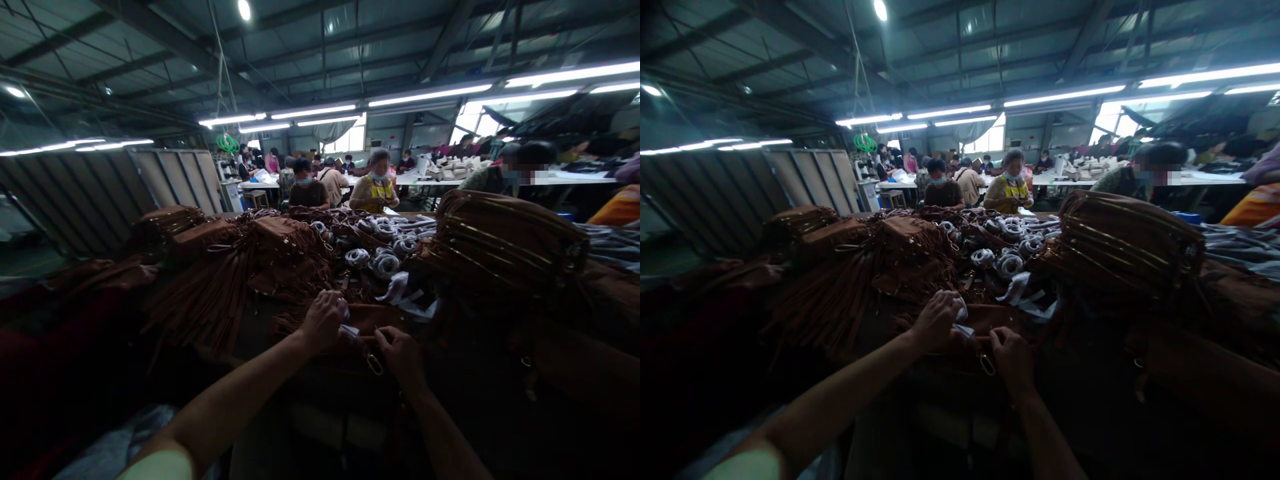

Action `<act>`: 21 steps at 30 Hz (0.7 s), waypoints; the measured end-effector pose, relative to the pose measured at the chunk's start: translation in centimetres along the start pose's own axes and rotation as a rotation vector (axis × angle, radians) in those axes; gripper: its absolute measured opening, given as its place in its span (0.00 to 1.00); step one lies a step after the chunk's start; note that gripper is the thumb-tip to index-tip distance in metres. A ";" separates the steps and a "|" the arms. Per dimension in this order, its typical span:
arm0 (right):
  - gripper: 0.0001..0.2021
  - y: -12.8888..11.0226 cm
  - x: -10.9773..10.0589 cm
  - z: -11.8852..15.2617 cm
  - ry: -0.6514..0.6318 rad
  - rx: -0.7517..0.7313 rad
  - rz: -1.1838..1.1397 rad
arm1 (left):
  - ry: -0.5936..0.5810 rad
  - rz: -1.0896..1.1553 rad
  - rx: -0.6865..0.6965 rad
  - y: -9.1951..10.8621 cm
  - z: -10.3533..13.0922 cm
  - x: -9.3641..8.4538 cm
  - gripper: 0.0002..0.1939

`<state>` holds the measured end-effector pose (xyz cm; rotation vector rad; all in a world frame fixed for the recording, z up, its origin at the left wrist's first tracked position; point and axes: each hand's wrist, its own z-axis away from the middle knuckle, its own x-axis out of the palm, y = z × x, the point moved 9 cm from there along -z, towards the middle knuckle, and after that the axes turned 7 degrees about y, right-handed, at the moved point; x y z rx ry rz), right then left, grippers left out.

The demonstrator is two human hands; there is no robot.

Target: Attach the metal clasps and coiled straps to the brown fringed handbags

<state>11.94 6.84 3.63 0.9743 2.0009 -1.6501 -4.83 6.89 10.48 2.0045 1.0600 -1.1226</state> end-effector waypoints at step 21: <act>0.16 -1.1 0.4 0.5 -0.039 -0.035 0.088 | -0.014 0.221 0.067 1.1 0.3 5.3 0.11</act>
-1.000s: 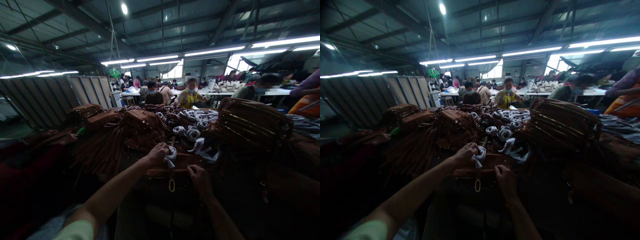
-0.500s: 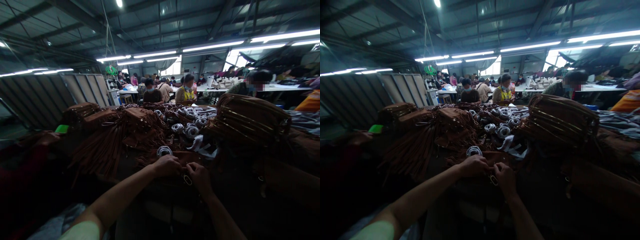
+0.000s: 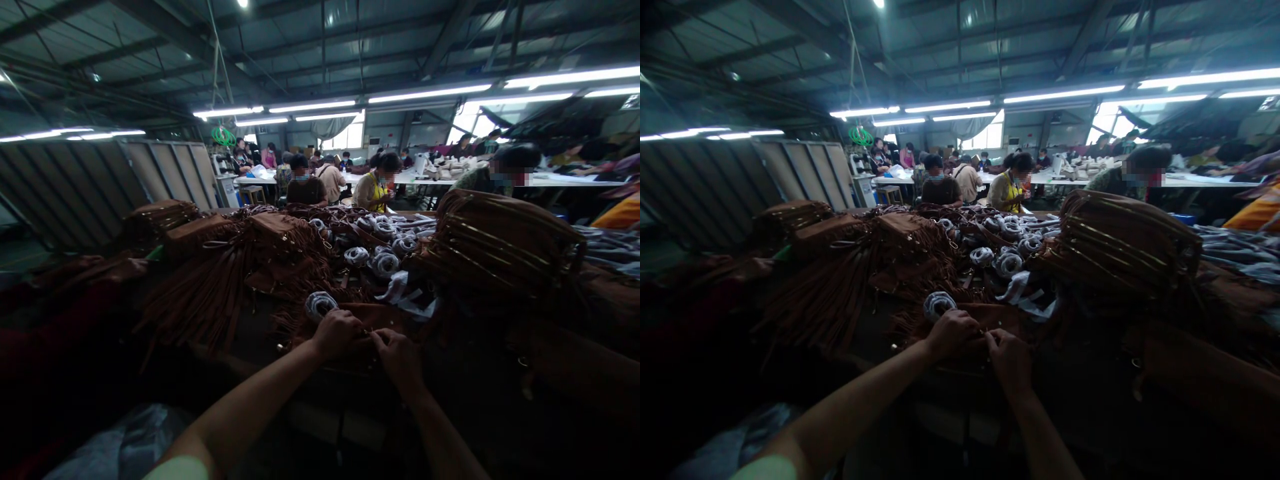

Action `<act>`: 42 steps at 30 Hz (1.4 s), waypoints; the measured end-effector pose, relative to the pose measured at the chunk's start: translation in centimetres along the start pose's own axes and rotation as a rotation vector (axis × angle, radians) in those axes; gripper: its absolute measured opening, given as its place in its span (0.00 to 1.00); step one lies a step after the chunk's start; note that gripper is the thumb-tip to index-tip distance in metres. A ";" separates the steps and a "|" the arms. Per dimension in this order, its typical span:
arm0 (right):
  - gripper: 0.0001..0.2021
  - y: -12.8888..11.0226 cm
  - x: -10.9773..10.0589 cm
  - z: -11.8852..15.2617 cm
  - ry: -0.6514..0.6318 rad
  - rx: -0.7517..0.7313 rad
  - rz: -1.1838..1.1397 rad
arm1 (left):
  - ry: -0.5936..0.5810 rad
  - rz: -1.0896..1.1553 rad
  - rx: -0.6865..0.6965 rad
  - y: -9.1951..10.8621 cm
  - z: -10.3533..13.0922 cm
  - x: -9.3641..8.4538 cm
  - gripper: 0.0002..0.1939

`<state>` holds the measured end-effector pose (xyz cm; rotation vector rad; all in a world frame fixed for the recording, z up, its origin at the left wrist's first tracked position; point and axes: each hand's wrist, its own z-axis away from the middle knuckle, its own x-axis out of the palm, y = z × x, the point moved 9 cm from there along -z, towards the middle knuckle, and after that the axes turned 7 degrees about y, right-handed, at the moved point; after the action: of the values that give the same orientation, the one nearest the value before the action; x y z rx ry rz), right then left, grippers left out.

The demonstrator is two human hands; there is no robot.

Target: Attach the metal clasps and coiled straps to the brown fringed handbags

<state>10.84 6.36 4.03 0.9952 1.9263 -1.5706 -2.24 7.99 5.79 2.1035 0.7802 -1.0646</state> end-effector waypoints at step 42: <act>0.21 1.9 -0.8 -1.1 -0.104 0.056 -0.378 | -0.189 0.326 -0.568 -2.0 -2.4 2.4 0.13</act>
<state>12.85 7.42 3.69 0.5765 2.0938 -1.8482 -1.39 11.53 4.32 1.5527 0.5408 -0.7403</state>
